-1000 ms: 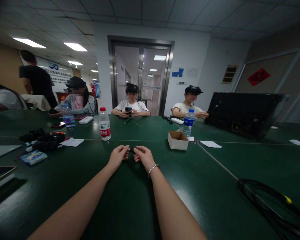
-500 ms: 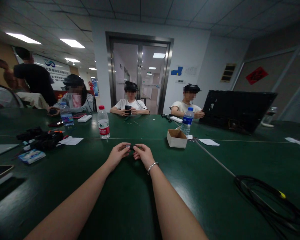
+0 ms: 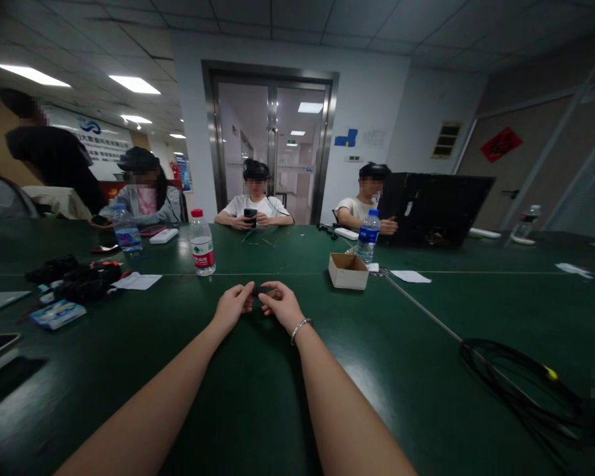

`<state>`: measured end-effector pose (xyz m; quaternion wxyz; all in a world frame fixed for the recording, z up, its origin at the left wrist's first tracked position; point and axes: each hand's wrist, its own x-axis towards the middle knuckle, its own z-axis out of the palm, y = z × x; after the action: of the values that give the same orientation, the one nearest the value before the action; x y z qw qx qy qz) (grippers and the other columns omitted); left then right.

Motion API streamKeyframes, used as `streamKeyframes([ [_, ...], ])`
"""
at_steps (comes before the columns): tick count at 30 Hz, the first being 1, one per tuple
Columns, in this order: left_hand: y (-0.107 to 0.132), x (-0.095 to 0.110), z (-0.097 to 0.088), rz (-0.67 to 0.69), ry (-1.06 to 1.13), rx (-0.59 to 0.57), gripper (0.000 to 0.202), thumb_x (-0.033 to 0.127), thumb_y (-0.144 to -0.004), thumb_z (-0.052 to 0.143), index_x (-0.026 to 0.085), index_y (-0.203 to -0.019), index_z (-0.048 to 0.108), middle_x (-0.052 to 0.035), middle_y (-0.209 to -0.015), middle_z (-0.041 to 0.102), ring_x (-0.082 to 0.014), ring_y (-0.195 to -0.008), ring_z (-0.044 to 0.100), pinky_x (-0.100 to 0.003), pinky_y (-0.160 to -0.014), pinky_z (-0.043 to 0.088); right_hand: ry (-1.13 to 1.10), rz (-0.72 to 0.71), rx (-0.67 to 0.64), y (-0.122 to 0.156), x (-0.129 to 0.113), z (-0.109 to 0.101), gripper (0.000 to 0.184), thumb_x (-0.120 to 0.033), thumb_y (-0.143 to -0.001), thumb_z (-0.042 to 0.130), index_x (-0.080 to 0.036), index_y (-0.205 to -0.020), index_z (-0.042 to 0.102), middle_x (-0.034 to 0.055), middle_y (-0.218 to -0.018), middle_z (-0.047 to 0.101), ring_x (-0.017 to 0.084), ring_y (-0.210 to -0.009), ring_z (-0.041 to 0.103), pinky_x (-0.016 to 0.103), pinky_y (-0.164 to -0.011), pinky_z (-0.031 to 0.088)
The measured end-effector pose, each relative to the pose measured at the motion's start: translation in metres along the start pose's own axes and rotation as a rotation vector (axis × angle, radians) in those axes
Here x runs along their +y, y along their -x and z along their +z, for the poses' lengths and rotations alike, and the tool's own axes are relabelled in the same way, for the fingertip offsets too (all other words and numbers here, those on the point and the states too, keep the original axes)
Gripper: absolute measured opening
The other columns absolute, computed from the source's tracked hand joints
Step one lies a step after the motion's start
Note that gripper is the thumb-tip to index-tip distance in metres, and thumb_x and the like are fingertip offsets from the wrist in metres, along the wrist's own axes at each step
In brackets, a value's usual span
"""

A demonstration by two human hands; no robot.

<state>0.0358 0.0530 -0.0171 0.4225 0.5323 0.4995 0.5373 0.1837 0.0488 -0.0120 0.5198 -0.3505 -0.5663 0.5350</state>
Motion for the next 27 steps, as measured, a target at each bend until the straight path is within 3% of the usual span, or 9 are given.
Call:
streamKeyframes([
  [5,0.0,0.0,0.002,-0.024,0.058,-0.021,0.044,0.058,-0.074,0.049,0.015,-0.079,0.059,-0.0064,-0.073,0.06,-0.0169,-0.063,0.058,-0.027,-0.053,0.051,-0.019,0.0,0.033,-0.002,0.002,0.0,0.039,-0.027,-0.064,0.073,-0.015,-0.097,0.056,-0.0012,-0.067,0.058,0.01,-0.052,0.057,0.019,-0.046,0.049],
  [10,0.005,0.005,0.001,0.099,0.176,-0.061,0.034,0.037,-0.075,0.058,0.023,-0.106,0.054,-0.0085,-0.107,0.055,-0.0204,-0.092,0.057,-0.027,-0.06,0.053,-0.053,0.035,0.08,-0.003,0.004,-0.002,0.036,-0.027,-0.066,0.071,-0.015,-0.096,0.055,-0.0008,-0.066,0.059,0.009,-0.05,0.057,0.017,-0.045,0.049],
  [16,0.009,0.011,-0.002,0.086,0.158,-0.132,0.026,0.027,-0.075,0.058,0.019,-0.1,0.058,-0.0085,-0.1,0.057,-0.0174,-0.084,0.059,-0.026,-0.062,0.053,-0.046,0.039,0.065,-0.004,0.005,-0.003,0.036,-0.026,-0.066,0.072,-0.015,-0.095,0.056,-0.0008,-0.067,0.059,0.008,-0.051,0.057,0.017,-0.045,0.049],
  [27,-0.001,-0.001,-0.001,-0.002,0.154,-0.066,0.037,0.047,-0.069,0.063,0.012,-0.078,0.06,-0.0054,-0.07,0.059,-0.0136,-0.065,0.057,-0.021,-0.053,0.05,-0.03,0.015,0.026,-0.003,0.005,-0.004,0.04,-0.027,-0.064,0.073,-0.015,-0.098,0.056,-0.001,-0.067,0.059,0.009,-0.052,0.057,0.018,-0.047,0.049],
])
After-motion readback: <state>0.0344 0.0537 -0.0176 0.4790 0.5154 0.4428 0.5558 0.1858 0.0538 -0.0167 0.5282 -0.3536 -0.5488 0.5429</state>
